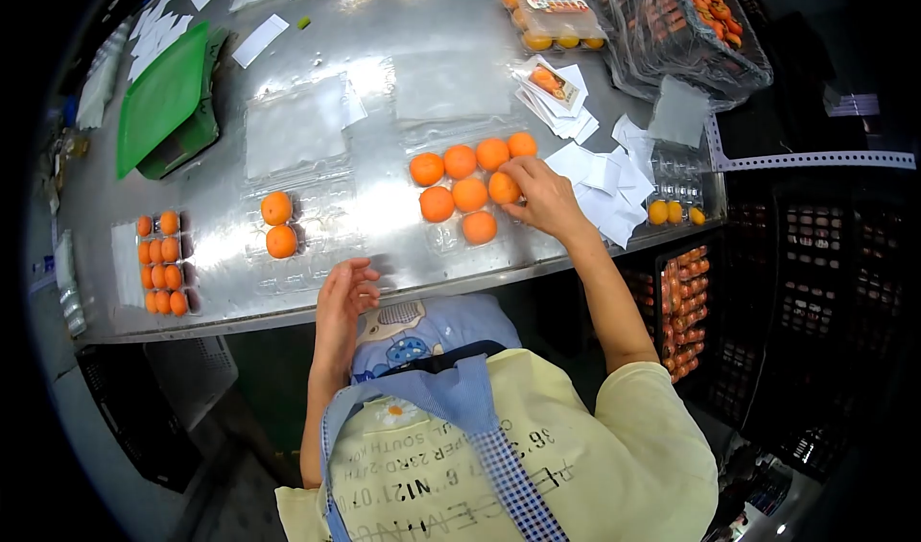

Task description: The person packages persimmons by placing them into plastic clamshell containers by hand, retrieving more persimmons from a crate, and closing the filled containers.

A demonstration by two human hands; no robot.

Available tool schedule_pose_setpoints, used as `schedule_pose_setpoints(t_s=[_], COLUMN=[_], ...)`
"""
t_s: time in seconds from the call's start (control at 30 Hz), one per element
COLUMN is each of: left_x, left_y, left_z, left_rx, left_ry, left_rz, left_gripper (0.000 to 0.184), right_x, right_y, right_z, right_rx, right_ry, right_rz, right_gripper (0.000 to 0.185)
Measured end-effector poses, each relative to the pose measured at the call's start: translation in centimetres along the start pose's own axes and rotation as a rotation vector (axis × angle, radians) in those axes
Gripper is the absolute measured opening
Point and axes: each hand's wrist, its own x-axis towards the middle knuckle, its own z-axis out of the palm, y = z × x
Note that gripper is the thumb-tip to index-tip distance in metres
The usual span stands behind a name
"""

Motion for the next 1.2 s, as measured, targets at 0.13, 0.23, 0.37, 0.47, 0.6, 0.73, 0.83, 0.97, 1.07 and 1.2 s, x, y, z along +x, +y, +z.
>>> schedule_pose_setpoints(t_s=[0.13, 0.23, 0.37, 0.47, 0.6, 0.73, 0.83, 0.97, 1.07, 1.2], left_x=[0.7, 1.2, 1.8, 2.1, 2.4, 2.6, 2.7, 3.0, 2.8, 3.1], left_y=[0.2, 0.4, 0.2, -0.1, -0.3, 0.0, 0.1, -0.2, -0.3, 0.5], left_z=[0.9, 1.3, 1.0, 0.8, 0.6, 0.7, 0.7, 0.7, 0.0, -3.7], left_rx=[0.027, 0.027, 0.024, 0.021, 0.026, 0.035, 0.042, 0.076, 0.085, 0.158], left_ry=[0.023, 0.022, 0.019, 0.012, 0.010, 0.012, 0.004, -0.007, 0.019, 0.072], left_rz=[-0.032, -0.040, -0.052, -0.063, -0.070, -0.079, -0.083, -0.094, -0.074, 0.101], left_gripper=[0.034, 0.032, 0.028, 0.027, 0.025, 0.024, 0.024, 0.024, 0.025, 0.023], right_x=[0.2, 0.3, 0.7, 0.7, 0.8, 0.8, 0.8, 0.8, 0.9, 0.7], right_y=[0.7, 1.3, 1.2, 1.0, 0.7, 0.7, 0.8, 0.6, 0.5, -1.7], right_z=[-0.1, 0.0, -0.1, -0.2, -0.3, -0.3, -0.2, -0.1, 0.3, -0.9], right_rx=[-0.008, -0.008, -0.003, 0.033, 0.033, -0.004, 0.011, 0.013, 0.015, 0.036], right_ry=[0.030, 0.010, -0.012, -0.005, -0.013, -0.060, -0.086, -0.103, -0.064, 0.056], right_rz=[-0.084, -0.124, -0.150, -0.143, -0.095, -0.063, -0.043, -0.037, -0.065, -0.039], right_gripper=[0.044, 0.044, 0.042, 0.036, 0.036, 0.041, 0.045, 0.049, 0.052, 0.052])
